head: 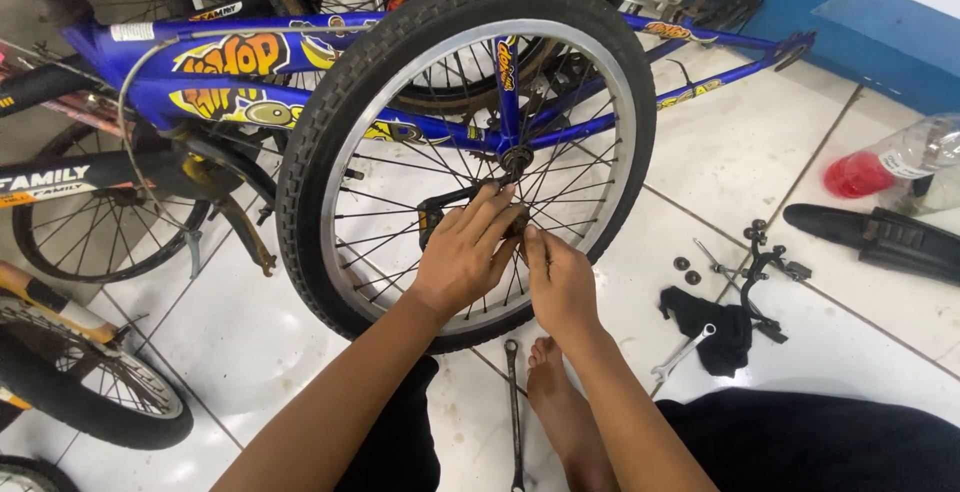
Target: Repairing a bicycle by removing the rear wheel, adjusting the axle components, and tightening the nuts using a wrench.
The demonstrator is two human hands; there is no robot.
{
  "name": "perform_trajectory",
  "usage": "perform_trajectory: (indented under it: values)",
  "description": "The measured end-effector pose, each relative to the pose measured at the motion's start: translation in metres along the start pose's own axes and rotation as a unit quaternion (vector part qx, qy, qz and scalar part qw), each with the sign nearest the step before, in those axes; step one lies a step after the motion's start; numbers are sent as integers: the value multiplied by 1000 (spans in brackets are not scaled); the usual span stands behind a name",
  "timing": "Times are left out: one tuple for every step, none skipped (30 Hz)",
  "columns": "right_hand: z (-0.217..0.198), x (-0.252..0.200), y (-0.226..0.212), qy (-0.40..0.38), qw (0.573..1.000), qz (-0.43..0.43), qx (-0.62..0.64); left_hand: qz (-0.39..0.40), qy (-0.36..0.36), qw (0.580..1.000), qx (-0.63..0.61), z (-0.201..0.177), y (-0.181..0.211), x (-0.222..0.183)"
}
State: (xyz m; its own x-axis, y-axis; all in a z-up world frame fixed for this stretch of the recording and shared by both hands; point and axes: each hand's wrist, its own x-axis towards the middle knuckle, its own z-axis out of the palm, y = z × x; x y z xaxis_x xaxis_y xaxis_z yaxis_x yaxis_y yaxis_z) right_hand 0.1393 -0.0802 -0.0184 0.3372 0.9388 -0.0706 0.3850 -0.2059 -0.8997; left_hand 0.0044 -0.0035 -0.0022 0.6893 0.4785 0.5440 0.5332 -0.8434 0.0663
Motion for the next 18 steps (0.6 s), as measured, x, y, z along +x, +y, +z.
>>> perform_trajectory:
  values:
    - [-1,1,0,1,1000,0,1,1,0,1000,0,1,0,1]
    - [0,0,0,9,1000,-12,-16,1,4,1000,-6,1,0,1]
    - [0,0,0,16,999,-24,-32,1,9,1000,-12,0,0,0]
    - [-1,-1,-4,17,999,-22,-31,2,7,1000,-12,-3,0,1]
    - [-2,-2,-7,47,993,-50,-101,3,5,1000,-14,-7,1,2]
    - [-5,-3,-10,77,979,-77,-172,4,3,1000,-17,-9,2,3]
    - [-4,-3,-9,79,979,-74,-172,6,2,1000,-19,-7,2,3]
    - [-3,-3,-9,89,971,-101,-199,10,9,1000,-23,-7,1,2]
    - [-2,-2,-8,100,961,-128,-225,14,16,999,-27,-6,0,1]
    - [-2,-2,-7,98,961,-128,-225,13,15,999,-26,-6,0,1]
    - [-3,-1,-6,92,959,-147,-223,11,21,999,-30,-5,-1,1]
    - [-4,0,-4,87,957,-165,-223,11,28,999,-36,-3,-1,2]
    - [-3,3,-2,88,956,-165,-224,10,29,999,-37,-2,-4,1]
    - [-2,4,1,89,955,-181,-218,19,37,998,-39,0,-4,0]
    - [-1,4,4,90,953,-197,-212,28,44,998,-41,2,-5,-1]
    - [1,4,7,86,953,-198,-212,24,43,998,-40,2,-4,-2]
    - [3,4,10,88,956,-194,-202,20,50,997,-52,2,-3,-2]
    - [5,8,11,93,958,-193,-190,20,59,996,-62,1,-4,0]
